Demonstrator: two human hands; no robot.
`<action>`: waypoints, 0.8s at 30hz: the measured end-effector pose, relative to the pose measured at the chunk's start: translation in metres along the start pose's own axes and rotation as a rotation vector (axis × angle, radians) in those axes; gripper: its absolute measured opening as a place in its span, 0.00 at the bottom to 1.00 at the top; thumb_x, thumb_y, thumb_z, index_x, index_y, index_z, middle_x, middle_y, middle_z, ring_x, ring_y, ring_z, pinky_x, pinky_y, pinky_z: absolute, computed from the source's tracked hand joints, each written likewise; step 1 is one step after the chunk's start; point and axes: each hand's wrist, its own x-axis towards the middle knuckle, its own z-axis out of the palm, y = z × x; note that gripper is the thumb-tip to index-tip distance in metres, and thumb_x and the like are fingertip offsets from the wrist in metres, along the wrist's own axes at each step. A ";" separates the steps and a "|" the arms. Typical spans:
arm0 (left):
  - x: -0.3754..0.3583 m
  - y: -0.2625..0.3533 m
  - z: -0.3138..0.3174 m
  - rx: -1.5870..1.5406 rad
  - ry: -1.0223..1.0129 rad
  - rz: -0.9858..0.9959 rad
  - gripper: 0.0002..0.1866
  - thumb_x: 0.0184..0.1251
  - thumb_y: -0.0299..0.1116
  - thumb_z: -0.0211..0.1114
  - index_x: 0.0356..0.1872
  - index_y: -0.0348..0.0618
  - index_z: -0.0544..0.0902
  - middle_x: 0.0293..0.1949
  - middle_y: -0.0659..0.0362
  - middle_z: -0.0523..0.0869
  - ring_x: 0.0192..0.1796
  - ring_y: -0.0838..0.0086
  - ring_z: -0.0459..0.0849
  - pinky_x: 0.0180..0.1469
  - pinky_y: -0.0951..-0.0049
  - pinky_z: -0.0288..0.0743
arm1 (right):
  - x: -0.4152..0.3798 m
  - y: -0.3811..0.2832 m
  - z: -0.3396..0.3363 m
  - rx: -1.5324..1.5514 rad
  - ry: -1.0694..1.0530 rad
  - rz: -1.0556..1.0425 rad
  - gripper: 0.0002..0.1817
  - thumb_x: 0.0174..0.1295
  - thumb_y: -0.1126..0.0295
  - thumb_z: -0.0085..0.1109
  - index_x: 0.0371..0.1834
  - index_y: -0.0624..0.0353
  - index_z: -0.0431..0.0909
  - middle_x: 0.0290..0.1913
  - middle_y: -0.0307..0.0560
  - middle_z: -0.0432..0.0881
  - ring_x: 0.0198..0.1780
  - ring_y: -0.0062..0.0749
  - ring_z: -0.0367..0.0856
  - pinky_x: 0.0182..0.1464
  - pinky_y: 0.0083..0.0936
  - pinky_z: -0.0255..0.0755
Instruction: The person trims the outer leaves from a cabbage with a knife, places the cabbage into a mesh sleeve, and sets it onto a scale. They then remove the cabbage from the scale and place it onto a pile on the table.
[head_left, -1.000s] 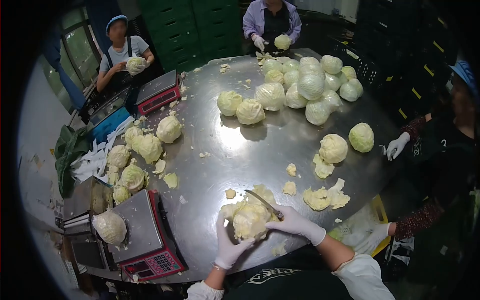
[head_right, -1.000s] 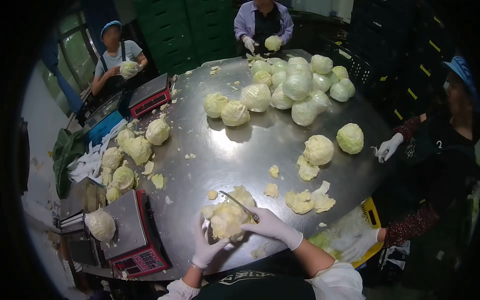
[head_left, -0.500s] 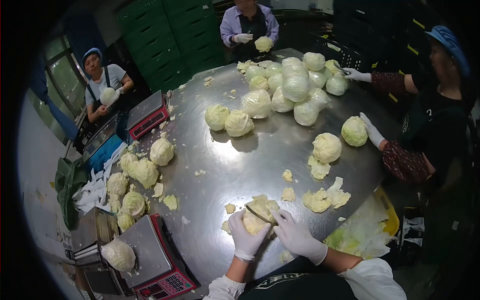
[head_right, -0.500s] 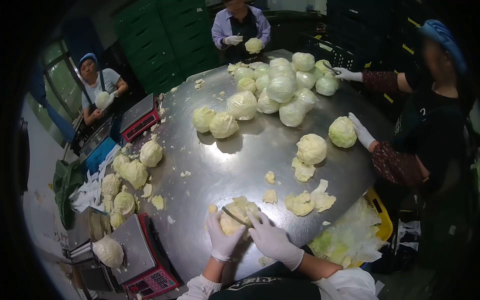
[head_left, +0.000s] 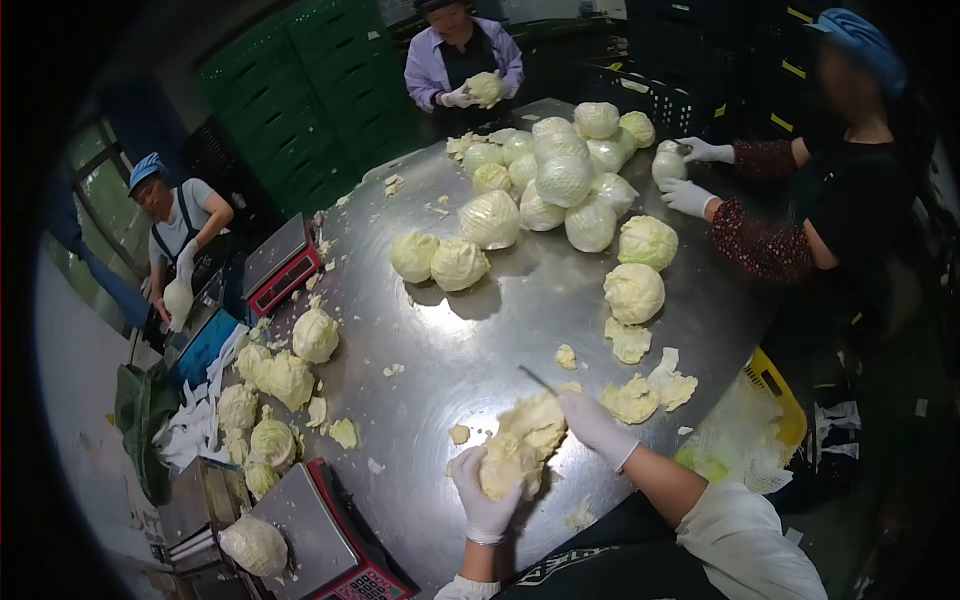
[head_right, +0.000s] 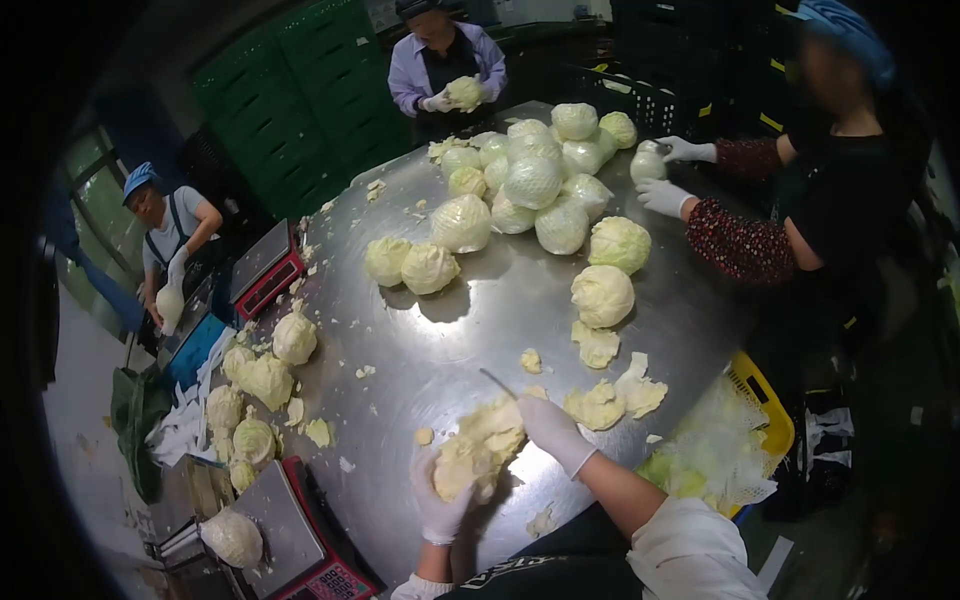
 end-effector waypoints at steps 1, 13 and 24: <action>-0.012 -0.016 -0.011 -0.110 0.008 -0.050 0.38 0.51 0.38 0.79 0.64 0.42 0.73 0.60 0.48 0.74 0.65 0.54 0.73 0.71 0.55 0.66 | -0.001 0.016 0.001 0.057 0.063 0.030 0.22 0.78 0.54 0.40 0.57 0.57 0.79 0.49 0.66 0.85 0.55 0.64 0.82 0.58 0.52 0.73; -0.039 0.020 -0.022 -0.175 -0.009 -0.415 0.52 0.41 0.51 0.87 0.66 0.32 0.71 0.60 0.44 0.76 0.64 0.51 0.76 0.68 0.57 0.71 | -0.101 -0.092 -0.067 -0.299 -0.108 -0.201 0.43 0.68 0.55 0.60 0.81 0.59 0.52 0.70 0.67 0.67 0.57 0.64 0.81 0.59 0.50 0.76; -0.016 0.054 0.002 0.378 -0.119 -0.229 0.51 0.37 0.54 0.85 0.61 0.32 0.72 0.54 0.43 0.77 0.56 0.47 0.78 0.58 0.52 0.75 | -0.143 -0.115 -0.030 -0.222 -0.386 -0.364 0.31 0.78 0.56 0.45 0.79 0.58 0.58 0.74 0.59 0.67 0.56 0.58 0.84 0.56 0.50 0.78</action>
